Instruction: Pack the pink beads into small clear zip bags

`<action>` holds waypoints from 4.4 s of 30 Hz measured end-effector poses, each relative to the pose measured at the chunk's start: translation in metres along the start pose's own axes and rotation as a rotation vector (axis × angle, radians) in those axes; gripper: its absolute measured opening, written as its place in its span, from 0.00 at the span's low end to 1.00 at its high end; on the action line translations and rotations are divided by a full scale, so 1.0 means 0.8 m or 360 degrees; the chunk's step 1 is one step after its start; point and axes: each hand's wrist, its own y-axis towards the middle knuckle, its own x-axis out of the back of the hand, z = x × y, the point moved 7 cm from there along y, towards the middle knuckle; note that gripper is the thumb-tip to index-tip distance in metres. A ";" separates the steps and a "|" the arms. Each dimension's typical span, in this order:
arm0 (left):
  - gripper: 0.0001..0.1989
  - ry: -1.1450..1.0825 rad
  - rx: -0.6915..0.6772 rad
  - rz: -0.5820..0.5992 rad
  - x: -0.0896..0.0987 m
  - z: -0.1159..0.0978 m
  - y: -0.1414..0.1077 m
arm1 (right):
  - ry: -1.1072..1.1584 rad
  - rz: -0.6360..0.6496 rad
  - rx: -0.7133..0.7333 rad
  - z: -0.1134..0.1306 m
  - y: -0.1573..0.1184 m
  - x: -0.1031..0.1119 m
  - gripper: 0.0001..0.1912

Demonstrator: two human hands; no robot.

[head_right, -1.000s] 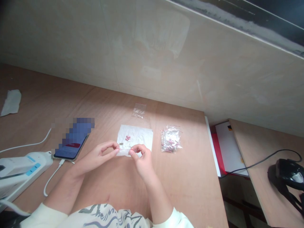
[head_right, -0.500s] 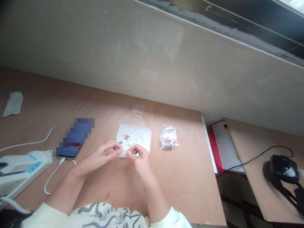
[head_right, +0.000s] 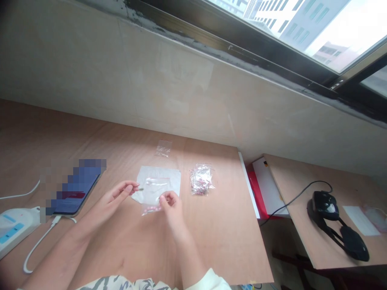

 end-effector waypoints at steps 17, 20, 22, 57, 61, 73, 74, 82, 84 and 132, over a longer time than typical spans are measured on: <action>0.17 0.0700 -0.0150 -0.0184 0.023 0.077 0.020 | -0.1813 -0.0765 0.0686 0.087 0.114 0.042 0.15; 0.16 0.0715 -0.0169 -0.0173 0.023 0.077 0.017 | -0.1856 -0.0464 0.0679 0.066 0.152 -0.026 0.17; 0.16 0.0696 -0.0173 -0.0162 0.023 0.077 0.015 | -0.1910 -0.0424 0.0596 0.054 0.173 -0.051 0.15; 0.07 -0.0134 0.0081 0.0489 -0.038 0.006 -0.049 | -0.0723 0.0310 0.0260 0.039 -0.056 -0.063 0.09; 0.07 -0.0114 0.0056 0.0538 -0.038 0.008 -0.054 | -0.0611 0.0449 0.0109 0.031 -0.052 -0.067 0.09; 0.10 -0.0133 0.0104 0.0390 -0.018 0.016 -0.038 | -0.0076 0.0662 -0.0187 0.032 -0.032 -0.064 0.06; 0.10 -0.0069 0.0112 0.0319 -0.012 0.019 -0.035 | -0.0108 0.0641 -0.0196 0.030 -0.030 -0.062 0.06; 0.21 0.0393 -0.0177 0.0375 -0.011 0.003 -0.020 | -0.0118 0.0693 -0.0277 0.017 -0.019 -0.085 0.07; 0.23 0.0411 -0.0205 0.0386 -0.007 0.003 -0.016 | -0.0148 0.0608 -0.0297 0.014 -0.012 -0.081 0.07; 0.18 0.1029 -0.0175 0.0084 0.028 0.050 0.016 | -0.1248 -0.0062 0.0312 -0.009 0.071 -0.053 0.08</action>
